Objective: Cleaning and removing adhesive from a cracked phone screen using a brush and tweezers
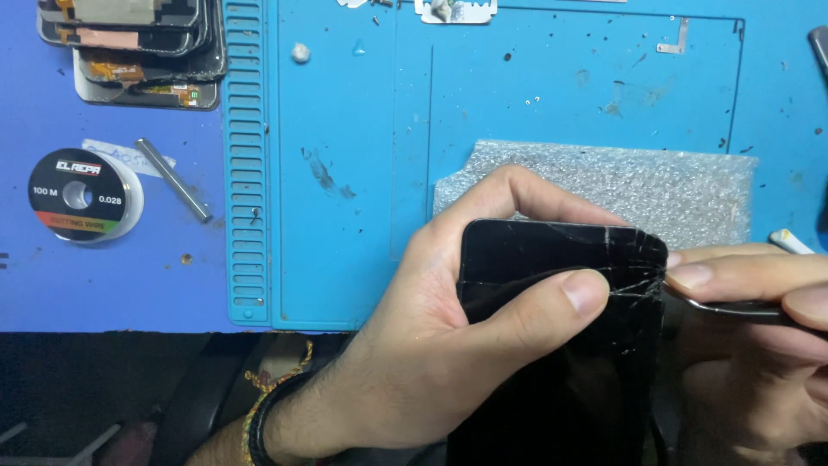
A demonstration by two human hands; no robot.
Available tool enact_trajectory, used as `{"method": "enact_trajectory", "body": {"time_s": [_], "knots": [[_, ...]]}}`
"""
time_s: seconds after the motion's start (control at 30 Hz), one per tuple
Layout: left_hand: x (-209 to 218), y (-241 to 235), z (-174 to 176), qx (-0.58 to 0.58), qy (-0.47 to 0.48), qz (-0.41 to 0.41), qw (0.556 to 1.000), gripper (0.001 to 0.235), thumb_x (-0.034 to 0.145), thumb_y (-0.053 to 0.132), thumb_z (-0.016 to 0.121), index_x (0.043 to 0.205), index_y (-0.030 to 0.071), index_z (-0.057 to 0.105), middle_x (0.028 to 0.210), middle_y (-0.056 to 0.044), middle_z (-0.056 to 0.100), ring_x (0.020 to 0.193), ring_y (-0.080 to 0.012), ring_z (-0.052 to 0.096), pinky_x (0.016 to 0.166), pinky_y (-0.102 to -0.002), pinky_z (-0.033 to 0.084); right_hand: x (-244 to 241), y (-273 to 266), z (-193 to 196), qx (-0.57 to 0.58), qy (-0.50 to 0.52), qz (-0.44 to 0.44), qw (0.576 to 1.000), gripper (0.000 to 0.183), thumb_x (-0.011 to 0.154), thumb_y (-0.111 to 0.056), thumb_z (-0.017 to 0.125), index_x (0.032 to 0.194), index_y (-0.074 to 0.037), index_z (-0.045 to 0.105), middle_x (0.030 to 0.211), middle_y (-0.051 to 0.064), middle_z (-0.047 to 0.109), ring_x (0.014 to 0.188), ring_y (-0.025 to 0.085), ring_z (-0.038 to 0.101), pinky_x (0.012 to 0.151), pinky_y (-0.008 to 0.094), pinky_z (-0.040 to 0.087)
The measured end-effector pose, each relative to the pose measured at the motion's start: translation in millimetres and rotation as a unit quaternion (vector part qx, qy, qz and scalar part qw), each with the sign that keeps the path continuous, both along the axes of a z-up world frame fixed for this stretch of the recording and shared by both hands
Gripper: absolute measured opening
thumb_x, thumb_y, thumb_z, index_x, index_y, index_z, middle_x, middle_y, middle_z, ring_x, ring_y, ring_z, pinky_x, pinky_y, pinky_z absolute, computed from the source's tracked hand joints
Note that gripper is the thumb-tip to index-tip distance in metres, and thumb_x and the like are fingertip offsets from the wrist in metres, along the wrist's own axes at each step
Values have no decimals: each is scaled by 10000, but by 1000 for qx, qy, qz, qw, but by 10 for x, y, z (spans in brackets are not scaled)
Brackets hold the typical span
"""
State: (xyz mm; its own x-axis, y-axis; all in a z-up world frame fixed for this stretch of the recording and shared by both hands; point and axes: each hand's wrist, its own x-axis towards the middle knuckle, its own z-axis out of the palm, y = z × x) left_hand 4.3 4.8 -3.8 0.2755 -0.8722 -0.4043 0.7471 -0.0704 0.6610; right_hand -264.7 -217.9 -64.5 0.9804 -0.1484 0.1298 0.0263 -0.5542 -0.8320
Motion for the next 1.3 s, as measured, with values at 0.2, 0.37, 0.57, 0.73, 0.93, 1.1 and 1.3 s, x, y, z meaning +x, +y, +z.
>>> {"method": "enact_trajectory", "body": {"time_s": [0.2, 0.37, 0.57, 0.73, 0.93, 1.1, 1.3], "knots": [[-15, 11, -46, -14, -29, 6, 999, 429, 866, 319, 657, 1169, 17, 643, 1034, -74, 705, 840, -115, 627, 743, -271, 514, 64, 324, -35, -41, -32, -104, 993, 376, 1127, -410, 342, 1416, -169, 340, 1320, 166, 673, 1286, 329, 789, 1234, 458, 703], [-11, 12, -53, -21, -65, 11, 998, 410, 876, 329, 639, 1147, 23, 640, 1082, -80, 715, 882, -124, 647, 774, -283, 535, 270, 640, -44, -39, -71, -183, 980, 383, 1102, -325, 429, 1425, -136, 346, 1282, 173, 651, 1257, 340, 788, 1201, 442, 722], [-10, 17, -60, -20, -83, 7, 996, 374, 890, 307, 633, 1139, 28, 642, 1049, -67, 711, 865, -113, 634, 759, -275, 525, 320, 680, -25, -41, -75, -205, 975, 372, 1122, -336, 419, 1422, -129, 343, 1274, 182, 648, 1247, 344, 782, 1194, 442, 713], [-17, 20, -66, -23, -79, 10, 997, 361, 896, 293, 636, 1138, 25, 640, 1034, -65, 709, 860, -116, 634, 756, -277, 523, 386, 776, -13, -43, -79, -223, 971, 366, 1139, -346, 411, 1419, -122, 341, 1268, 190, 646, 1239, 348, 778, 1187, 442, 705], [-38, 24, -69, -18, -71, 3, 997, 361, 895, 299, 639, 1138, 31, 636, 979, -42, 687, 801, -91, 595, 703, -262, 485, 421, 833, 0, -44, -84, -249, 964, 359, 1160, -358, 400, 1416, -113, 337, 1259, 201, 644, 1228, 354, 771, 1179, 442, 695], [-54, 25, -66, -23, -56, 17, 998, 381, 892, 299, 649, 1156, 24, 636, 1026, -61, 703, 836, -103, 617, 737, -268, 508, 500, 964, 8, -46, -88, -273, 957, 355, 1182, -370, 388, 1412, -105, 334, 1251, 211, 641, 1217, 359, 765, 1170, 443, 685], [-53, 23, -71, -23, -50, 16, 998, 395, 886, 309, 651, 1158, 23, 636, 1017, -59, 699, 831, -105, 620, 729, -267, 511, 565, 1006, 17, -47, -91, -298, 949, 355, 1204, -382, 377, 1409, -96, 330, 1242, 221, 639, 1206, 365, 758, 1162, 443, 675]]}}
